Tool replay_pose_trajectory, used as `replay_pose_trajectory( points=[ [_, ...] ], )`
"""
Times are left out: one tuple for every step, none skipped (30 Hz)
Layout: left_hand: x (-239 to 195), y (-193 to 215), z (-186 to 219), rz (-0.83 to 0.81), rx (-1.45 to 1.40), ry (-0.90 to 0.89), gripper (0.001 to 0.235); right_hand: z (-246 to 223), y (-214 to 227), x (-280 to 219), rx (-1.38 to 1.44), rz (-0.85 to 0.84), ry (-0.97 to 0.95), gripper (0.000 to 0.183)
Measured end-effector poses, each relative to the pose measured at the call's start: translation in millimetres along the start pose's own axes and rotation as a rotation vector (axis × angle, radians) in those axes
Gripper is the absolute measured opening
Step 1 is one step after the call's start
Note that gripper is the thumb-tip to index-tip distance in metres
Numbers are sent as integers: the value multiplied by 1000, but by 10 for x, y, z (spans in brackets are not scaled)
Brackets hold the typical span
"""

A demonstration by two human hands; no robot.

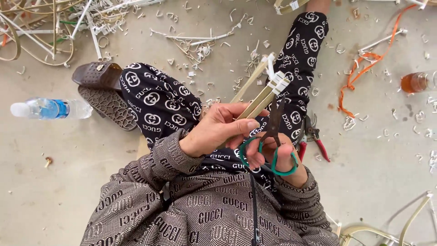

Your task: Cutting and taping together curved bamboo strips to assemble a furniture frame.

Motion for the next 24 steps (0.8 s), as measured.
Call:
replay_pose_trajectory(
  points=[
    [3,1,-14,-2,0,2,38,18,-9,31,-1,3,0,93],
    [2,-8,-39,-18,-35,18,38,11,5,60,5,40,36,93],
    [2,-19,-66,-34,-69,34,38,4,22,86,11,77,72,93],
    [-9,-10,-83,-35,-66,38,38,-38,6,132,14,80,75,93],
    [-15,-12,-101,-48,-83,43,37,-90,17,175,-7,112,88,92],
    [-26,-11,-117,-62,-99,54,37,-137,19,215,-24,149,101,92],
    [-40,-7,-98,-64,-94,64,37,-173,26,237,-19,158,105,92],
    [-52,5,-98,-44,-94,76,37,-210,7,236,-52,135,108,89],
    [-60,16,-101,-24,-93,89,37,-246,-6,233,-84,113,112,87],
    [-88,9,-79,-29,-91,108,37,-274,-15,252,-76,131,112,87],
    [-110,28,-47,0,-72,115,38,-291,-33,273,-122,133,92,87],
    [-121,48,-2,27,-49,122,39,-311,-43,305,-167,137,75,87],
    [-139,75,-8,19,-41,140,39,-293,-25,321,-159,156,80,87],
    [-158,125,8,40,-32,132,39,-278,-58,350,-197,110,89,86],
    [-181,178,28,60,-23,123,40,-260,-94,380,-236,64,99,84],
    [-186,199,16,59,-18,135,40,-227,-94,376,-228,74,101,84],
    [-195,236,26,72,-26,125,41,-180,-130,378,-193,42,93,83],
    [-201,270,27,87,-39,108,42,-140,-156,379,-163,5,81,82],
    [-194,275,17,88,-40,114,42,20,-107,322,-159,8,80,82],
    [-187,283,31,90,-31,92,42,179,-19,284,-185,42,69,81],
    [-191,292,53,93,-21,70,43,333,58,250,-210,75,58,81],
    [-169,262,91,99,-19,54,43,411,107,208,-216,60,63,81],
    [-157,244,113,118,-32,62,43,461,218,162,-47,122,103,79],
    [-151,228,130,139,-45,68,44,525,334,116,124,177,141,76]
  ],
)
Point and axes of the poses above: each hand's wrist, its own x-axis towards the middle knuckle, its own y-axis out of the back of the hand, z = x × y, the point moved 8 cm from there along x, towards the middle knuckle, and after that the axes turned 14 degrees about -x, right-handed, at the moved point
